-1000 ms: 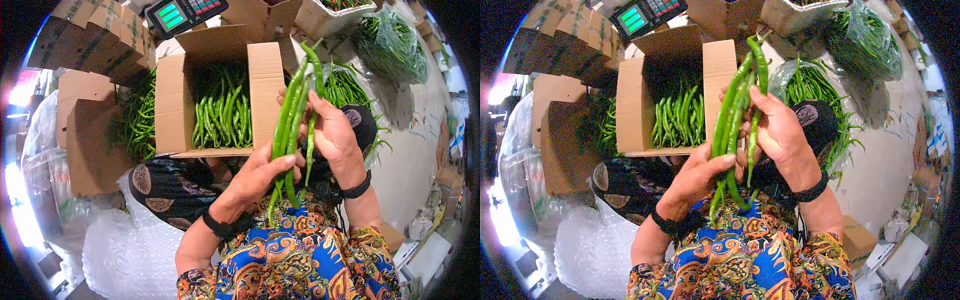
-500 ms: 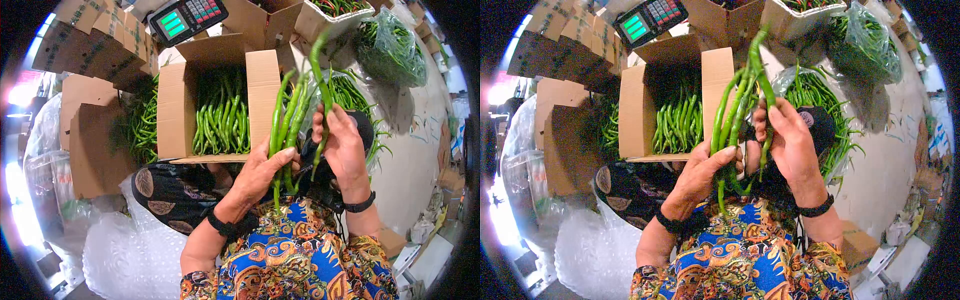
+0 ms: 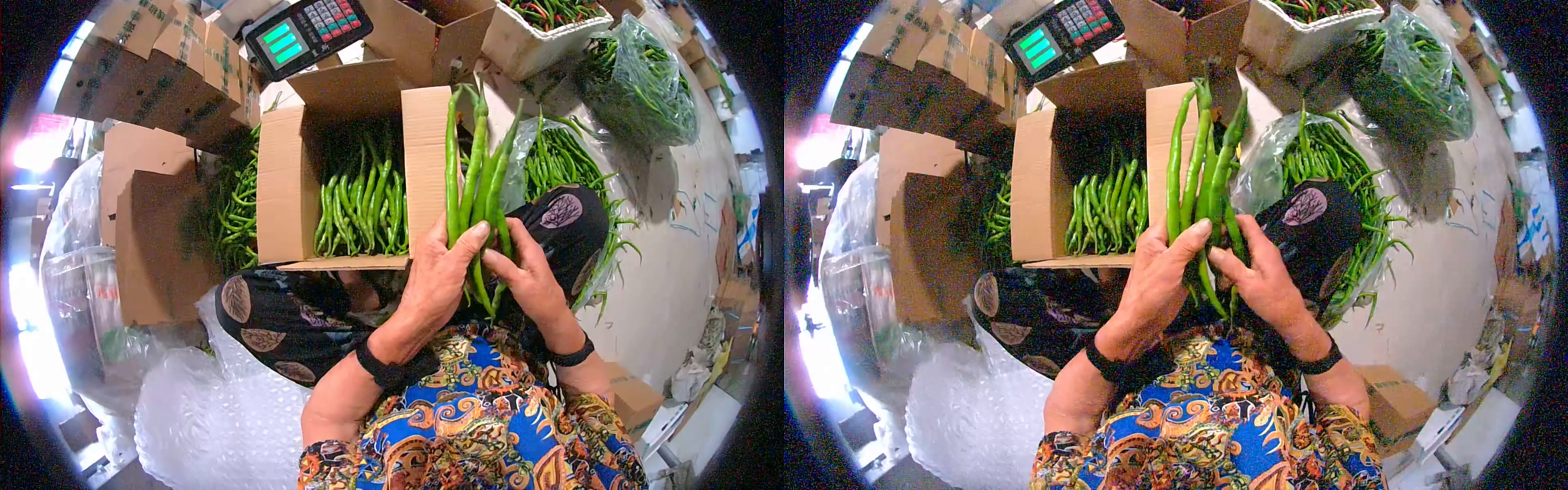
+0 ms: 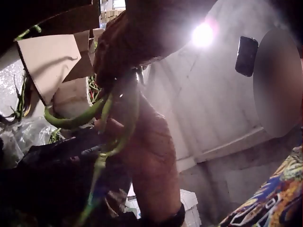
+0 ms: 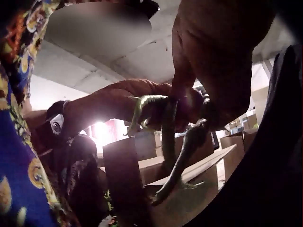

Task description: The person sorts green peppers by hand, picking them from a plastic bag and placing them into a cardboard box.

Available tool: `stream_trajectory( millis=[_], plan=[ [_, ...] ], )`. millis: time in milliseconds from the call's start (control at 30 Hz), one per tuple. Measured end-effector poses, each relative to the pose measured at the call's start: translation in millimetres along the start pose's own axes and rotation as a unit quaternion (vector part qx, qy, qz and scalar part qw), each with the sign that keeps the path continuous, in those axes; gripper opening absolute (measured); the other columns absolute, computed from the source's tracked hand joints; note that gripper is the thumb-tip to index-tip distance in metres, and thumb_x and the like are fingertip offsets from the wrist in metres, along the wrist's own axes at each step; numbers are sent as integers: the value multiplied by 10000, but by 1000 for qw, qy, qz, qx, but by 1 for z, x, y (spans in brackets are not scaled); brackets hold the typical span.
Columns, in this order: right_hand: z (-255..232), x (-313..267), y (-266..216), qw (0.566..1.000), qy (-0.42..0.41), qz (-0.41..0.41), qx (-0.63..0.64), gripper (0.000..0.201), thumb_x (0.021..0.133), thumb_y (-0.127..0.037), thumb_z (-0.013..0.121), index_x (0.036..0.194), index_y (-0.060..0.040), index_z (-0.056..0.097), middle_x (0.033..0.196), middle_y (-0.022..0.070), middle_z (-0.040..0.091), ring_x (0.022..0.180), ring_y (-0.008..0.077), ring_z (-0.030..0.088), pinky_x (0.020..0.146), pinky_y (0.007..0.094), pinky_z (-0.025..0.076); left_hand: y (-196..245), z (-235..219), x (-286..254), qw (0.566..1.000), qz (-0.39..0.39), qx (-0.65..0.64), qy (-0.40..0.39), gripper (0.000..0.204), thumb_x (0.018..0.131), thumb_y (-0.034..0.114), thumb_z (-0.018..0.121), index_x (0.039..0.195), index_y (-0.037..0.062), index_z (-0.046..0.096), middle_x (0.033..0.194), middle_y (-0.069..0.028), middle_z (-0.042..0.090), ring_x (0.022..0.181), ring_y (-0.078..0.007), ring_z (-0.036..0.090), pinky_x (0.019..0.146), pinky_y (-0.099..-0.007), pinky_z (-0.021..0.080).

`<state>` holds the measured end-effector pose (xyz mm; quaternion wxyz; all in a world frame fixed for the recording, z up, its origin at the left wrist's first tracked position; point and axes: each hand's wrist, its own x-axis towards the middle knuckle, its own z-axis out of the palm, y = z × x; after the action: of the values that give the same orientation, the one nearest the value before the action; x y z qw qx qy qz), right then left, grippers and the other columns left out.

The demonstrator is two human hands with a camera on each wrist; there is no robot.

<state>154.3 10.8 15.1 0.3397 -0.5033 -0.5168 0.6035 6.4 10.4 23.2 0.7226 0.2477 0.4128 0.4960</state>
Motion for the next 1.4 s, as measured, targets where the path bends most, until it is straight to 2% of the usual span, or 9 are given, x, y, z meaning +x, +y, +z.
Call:
stream_trajectory(
  millis=[67, 133, 433, 567, 733, 867, 933, 1067, 1400],
  plan=[
    [8, -2, -1, 999, -9, 34, 17, 368, 918, -127, 548, 1243, -12, 420, 931, 56, 574, 794, 133, 552, 719, 275, 475, 5, 2, 0, 1000, 0, 18, 6, 286, 940, 190, 547, 1170, 19, 547, 993, -45, 631, 790, -101, 596, 681, -253, 517],
    [18, 6, 4, 982, 55, -143, -115, 395, 931, -119, 512, 1288, -11, 380, 956, 79, 582, 829, 186, 570, 764, 315, 479, 11, 6, 1, 1000, -1, 16, 22, 344, 938, 115, 536, 1259, -2, 493, 1083, -51, 607, 927, -114, 564, 824, -262, 468],
    [-10, 12, -6, 986, 79, 23, 148, 294, 955, -167, 441, 1205, -18, 483, 1033, 74, 594, 910, 140, 567, 846, 282, 451, 22, 1, -1, 980, 98, 168, 51, 331, 932, 105, 490, 1229, -32, 444, 1087, -151, 611, 959, -222, 640, 755, -326, 536],
    [1, 14, -17, 931, 27, 48, 362, 396, 955, -198, 497, 1286, 12, 444, 1195, 83, 553, 1097, 141, 523, 966, 277, 387, -19, 8, 7, 817, 261, 512, 37, 531, 814, -16, 488, 1330, -32, 364, 1269, -278, 444, 1150, -419, 467, 980, -447, 385],
    [-18, 23, -17, 955, 91, 46, 280, 277, 910, -194, 595, 1120, -16, 573, 1041, 31, 611, 961, 107, 570, 847, 246, 443, -40, 27, -3, 675, 308, 671, -1, 727, 739, 19, 618, 1391, -8, 297, 1445, -288, 242, 1285, -443, 330, 1050, -452, 318],
    [-51, 35, -12, 857, 8, 46, 513, 383, 832, -48, 562, 1201, 36, 504, 987, 109, 609, 904, 227, 601, 874, 367, 486, 18, 22, -38, 821, 303, 471, -108, 635, 688, 34, 737, 1269, 0, 484, 1389, -242, 377, 1252, -390, 404, 1003, -445, 368],
    [-55, 34, -13, 809, -54, 13, 585, 448, 822, -43, 553, 1255, 33, 468, 1015, 128, 612, 918, 246, 607, 900, 400, 485, 31, 7, -54, 861, 323, 393, 3, 410, 733, -36, 677, 1132, -11, 588, 1254, -218, 517, 1075, -317, 568, 905, -371, 463],
    [-55, 29, -22, 859, -4, 17, 512, 479, 814, -37, 559, 1274, 32, 445, 1023, 123, 594, 939, 245, 590, 926, 414, 467, 41, -14, -76, 954, 155, 224, 127, 217, 908, 19, 525, 1113, -36, 569, 1092, -117, 604, 1020, -183, 580, 869, -302, 479],
    [-42, 23, -27, 817, -56, -19, 573, 492, 783, -35, 619, 1246, -7, 455, 867, 31, 453, 743, 115, 478, 686, 293, 423, 23, -26, -62, 985, 23, 142, 98, 271, 915, 151, 530, 1126, -17, 562, 1094, -114, 612, 1021, -180, 586, 877, -315, 472]
  ],
)
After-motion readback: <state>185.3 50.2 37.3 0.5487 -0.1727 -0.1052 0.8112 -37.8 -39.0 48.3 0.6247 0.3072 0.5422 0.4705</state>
